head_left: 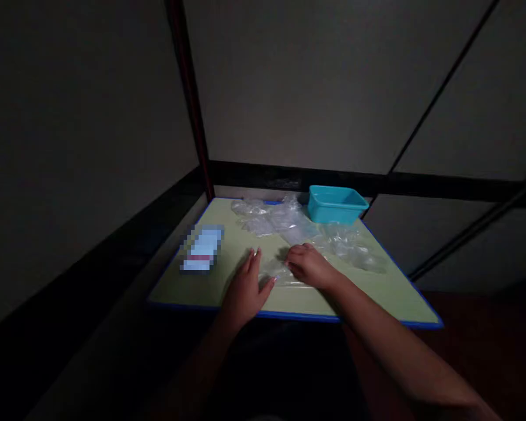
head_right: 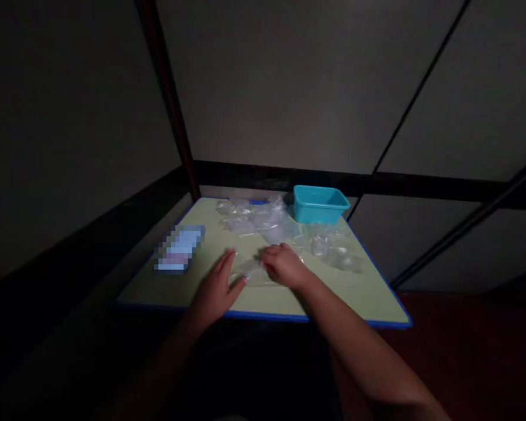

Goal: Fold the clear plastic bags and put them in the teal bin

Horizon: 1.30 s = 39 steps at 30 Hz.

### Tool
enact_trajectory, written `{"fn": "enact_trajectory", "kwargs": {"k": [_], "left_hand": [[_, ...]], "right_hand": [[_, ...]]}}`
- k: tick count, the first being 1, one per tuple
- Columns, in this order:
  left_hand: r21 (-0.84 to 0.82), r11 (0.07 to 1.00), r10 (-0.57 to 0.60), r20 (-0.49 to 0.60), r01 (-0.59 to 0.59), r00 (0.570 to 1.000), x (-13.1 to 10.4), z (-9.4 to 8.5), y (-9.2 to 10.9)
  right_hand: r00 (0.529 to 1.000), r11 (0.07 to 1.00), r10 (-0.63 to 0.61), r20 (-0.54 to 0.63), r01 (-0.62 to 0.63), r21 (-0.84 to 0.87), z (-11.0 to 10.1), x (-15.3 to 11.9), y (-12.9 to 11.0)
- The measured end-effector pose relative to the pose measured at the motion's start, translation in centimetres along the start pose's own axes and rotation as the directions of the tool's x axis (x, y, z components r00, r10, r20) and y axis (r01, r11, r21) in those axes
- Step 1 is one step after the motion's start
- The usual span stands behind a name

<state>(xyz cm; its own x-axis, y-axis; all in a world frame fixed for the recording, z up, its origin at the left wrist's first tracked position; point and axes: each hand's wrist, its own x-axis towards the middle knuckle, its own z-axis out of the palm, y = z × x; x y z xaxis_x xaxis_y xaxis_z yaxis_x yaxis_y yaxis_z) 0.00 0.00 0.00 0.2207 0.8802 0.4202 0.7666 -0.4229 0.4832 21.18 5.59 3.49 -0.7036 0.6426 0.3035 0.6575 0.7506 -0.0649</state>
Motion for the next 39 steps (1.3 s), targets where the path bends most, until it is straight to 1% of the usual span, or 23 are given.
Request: {"fn": "enact_trajectory", "kwargs": {"k": [4,8,12,18,26,35,39], "left_hand": [[0.095,0.993,0.065,0.05,-0.07,0.997,0.0,-0.4,0.4],[0.172,0.974,0.122,0.141,-0.145,0.983,-0.1,-1.0,1.1],[0.173,0.968,0.147,0.201,-0.182,0.969,0.0,-1.2,1.4],[0.148,0.965,0.174,0.268,-0.219,0.948,0.2,-1.1,1.4],[0.134,0.968,0.166,0.293,-0.213,0.942,0.2,-1.1,1.2],[0.129,0.965,0.182,0.289,-0.227,0.94,0.3,-0.8,1.0],[0.129,0.966,0.182,0.279,-0.224,0.943,0.3,-0.8,1.1]], "right_hand": [[1.0,1.0,-0.003,0.009,0.002,0.003,-0.5,-0.2,-0.4],[1.0,1.0,-0.004,0.009,0.004,0.017,-0.6,-0.4,-0.3],[1.0,1.0,-0.008,0.012,0.008,0.022,-0.6,-0.4,-0.3],[0.999,1.0,-0.004,0.034,0.004,0.01,-0.8,-0.3,-0.5],[0.999,0.999,0.006,0.053,-0.003,-0.051,-1.1,-0.3,-0.7],[0.997,0.962,0.009,0.073,0.011,-0.273,-1.3,-0.2,-1.4],[0.994,0.936,-0.003,0.105,0.04,-0.351,-1.3,-0.1,-1.6]]}}
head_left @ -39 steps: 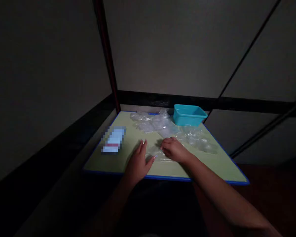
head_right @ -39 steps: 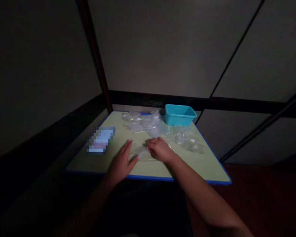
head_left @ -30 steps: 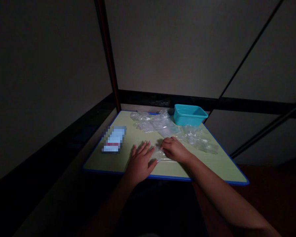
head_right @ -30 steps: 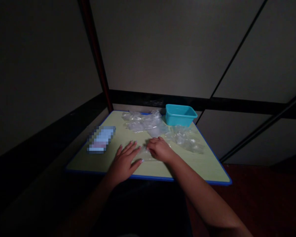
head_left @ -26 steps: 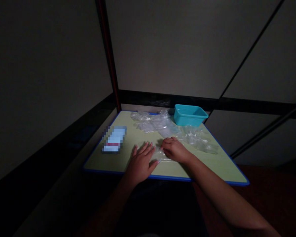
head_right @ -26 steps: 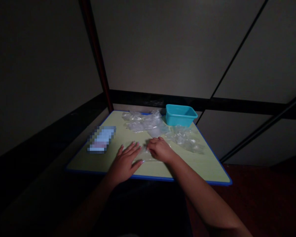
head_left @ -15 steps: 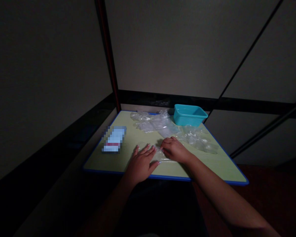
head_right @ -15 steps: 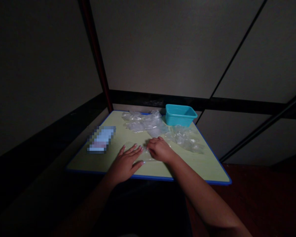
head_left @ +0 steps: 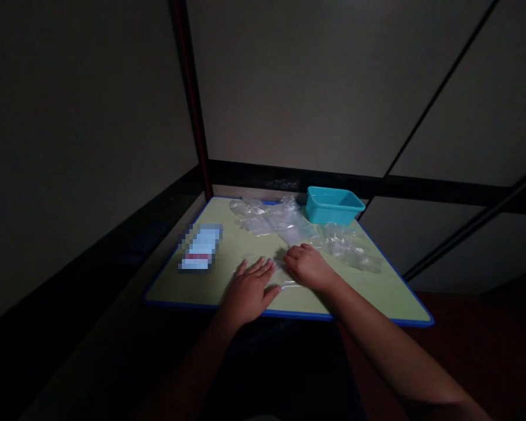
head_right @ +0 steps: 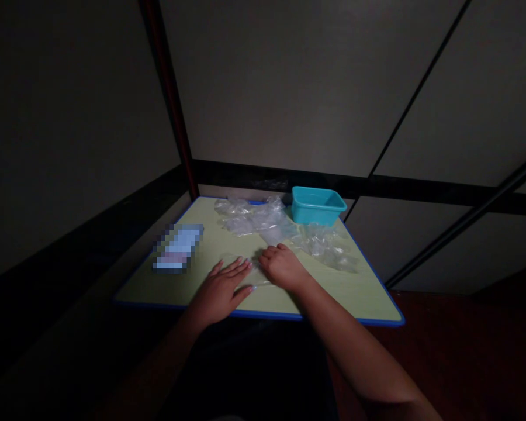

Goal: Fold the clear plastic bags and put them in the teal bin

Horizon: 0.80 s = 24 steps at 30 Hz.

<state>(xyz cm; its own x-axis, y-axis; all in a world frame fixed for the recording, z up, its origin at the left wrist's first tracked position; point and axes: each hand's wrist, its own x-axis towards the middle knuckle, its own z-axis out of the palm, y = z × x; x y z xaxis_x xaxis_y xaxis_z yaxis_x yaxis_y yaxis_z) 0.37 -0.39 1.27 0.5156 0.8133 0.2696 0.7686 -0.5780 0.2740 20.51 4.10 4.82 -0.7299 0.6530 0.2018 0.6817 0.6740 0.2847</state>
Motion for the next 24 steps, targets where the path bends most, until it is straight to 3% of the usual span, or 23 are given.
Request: {"fn": "enact_trajectory", "kwargs": {"k": [11,24], "left_hand": [[-0.005,1.0,-0.006,0.015,0.006,1.0,-0.02,-0.03,-0.03],[0.014,1.0,-0.008,0.005,0.008,1.0,-0.01,0.15,-0.14]], "right_hand": [[0.997,0.999,0.029,0.078,-0.026,-0.038,-0.05,-0.28,-0.3],[0.995,0.998,0.057,0.078,-0.054,-0.033,-0.38,-0.18,-0.18]]}}
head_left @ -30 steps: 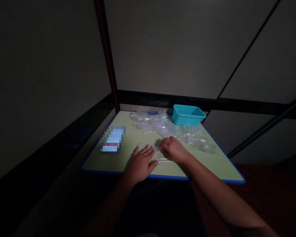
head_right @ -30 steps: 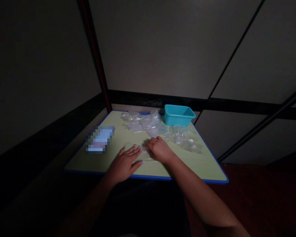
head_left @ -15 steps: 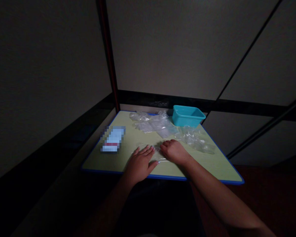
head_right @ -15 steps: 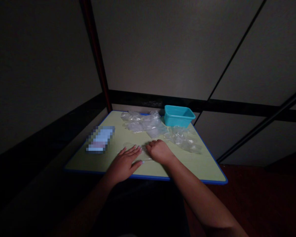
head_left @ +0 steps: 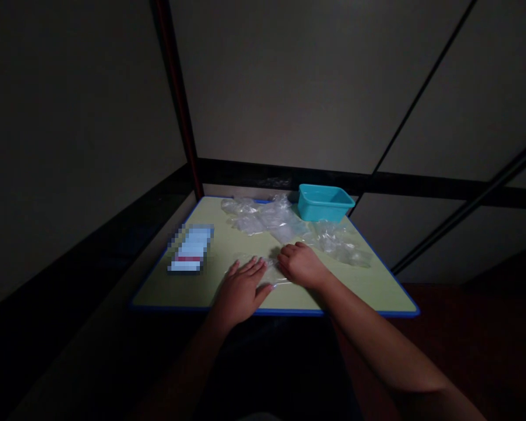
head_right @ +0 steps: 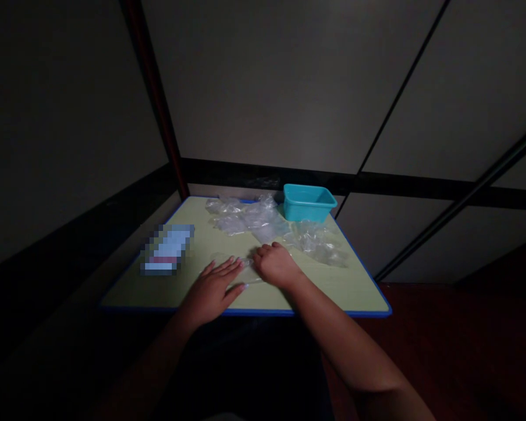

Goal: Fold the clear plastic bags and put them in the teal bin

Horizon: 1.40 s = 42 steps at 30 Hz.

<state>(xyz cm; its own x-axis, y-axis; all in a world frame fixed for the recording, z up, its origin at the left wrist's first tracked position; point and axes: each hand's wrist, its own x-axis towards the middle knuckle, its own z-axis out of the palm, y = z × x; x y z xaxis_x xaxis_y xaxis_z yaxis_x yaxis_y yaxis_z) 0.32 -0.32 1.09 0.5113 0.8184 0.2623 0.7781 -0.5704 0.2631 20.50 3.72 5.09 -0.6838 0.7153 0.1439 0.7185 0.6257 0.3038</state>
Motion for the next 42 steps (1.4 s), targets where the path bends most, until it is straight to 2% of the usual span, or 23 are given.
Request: {"fn": "enact_trajectory", "kwargs": {"k": [11,18,31,42], "left_hand": [[-0.002,1.0,0.003,0.008,-0.003,1.0,0.0,-0.2,0.2],[0.02,1.0,0.003,-0.009,-0.003,1.0,0.0,-0.2,0.1],[0.023,1.0,0.007,-0.008,-0.007,1.0,0.1,-0.1,0.1],[0.019,1.0,-0.01,-0.01,0.01,1.0,0.0,-0.2,0.2]], "right_hand": [[0.995,0.994,0.093,0.028,-0.095,0.06,1.0,0.1,0.5],[0.998,0.994,0.061,-0.023,-0.059,0.092,1.0,0.2,0.3],[1.0,0.999,0.01,0.015,-0.01,0.031,1.1,0.5,-0.1],[0.999,0.998,0.051,0.007,-0.051,0.025,1.3,0.4,0.2]]}}
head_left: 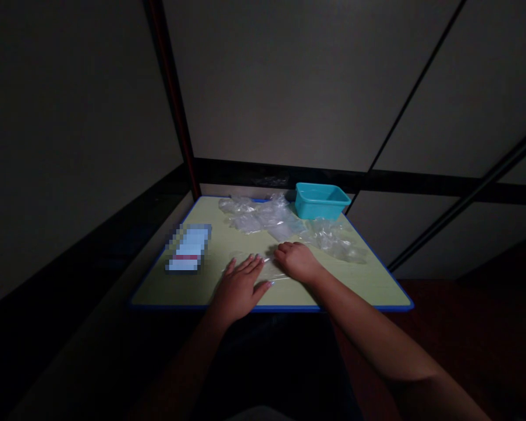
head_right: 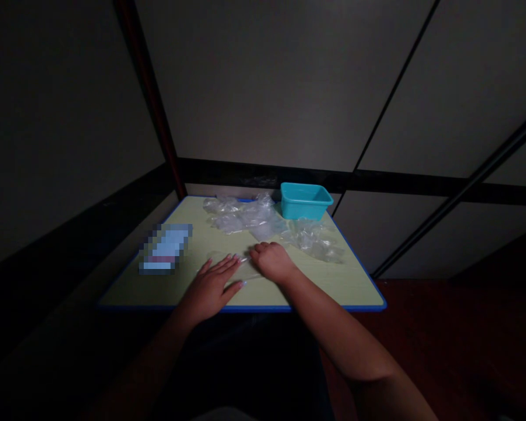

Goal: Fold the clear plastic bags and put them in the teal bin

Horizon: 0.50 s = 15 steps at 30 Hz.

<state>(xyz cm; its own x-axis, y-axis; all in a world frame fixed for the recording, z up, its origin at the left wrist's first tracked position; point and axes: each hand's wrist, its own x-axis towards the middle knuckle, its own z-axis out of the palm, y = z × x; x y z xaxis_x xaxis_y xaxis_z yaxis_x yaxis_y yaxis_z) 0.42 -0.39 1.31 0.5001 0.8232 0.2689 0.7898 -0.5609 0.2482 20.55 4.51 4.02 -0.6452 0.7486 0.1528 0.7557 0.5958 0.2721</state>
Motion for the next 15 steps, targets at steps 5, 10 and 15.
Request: {"fn": "enact_trajectory", "kwargs": {"k": [5,10,15], "left_hand": [[0.01,1.0,-0.002,0.006,0.002,1.0,-0.02,-0.15,0.11],[0.016,1.0,-0.004,0.009,0.003,1.0,0.02,-0.14,0.13],[0.042,0.999,-0.001,0.018,0.001,1.0,-0.03,-0.04,0.02]], "right_hand": [[0.999,0.999,-0.032,-0.04,0.032,-0.006,-0.2,-0.13,0.18],[0.997,0.998,-0.058,-0.06,0.059,0.011,-0.28,-0.26,0.14],[0.997,0.996,-0.041,-0.065,0.045,0.072,-0.31,-0.38,0.22]]}}
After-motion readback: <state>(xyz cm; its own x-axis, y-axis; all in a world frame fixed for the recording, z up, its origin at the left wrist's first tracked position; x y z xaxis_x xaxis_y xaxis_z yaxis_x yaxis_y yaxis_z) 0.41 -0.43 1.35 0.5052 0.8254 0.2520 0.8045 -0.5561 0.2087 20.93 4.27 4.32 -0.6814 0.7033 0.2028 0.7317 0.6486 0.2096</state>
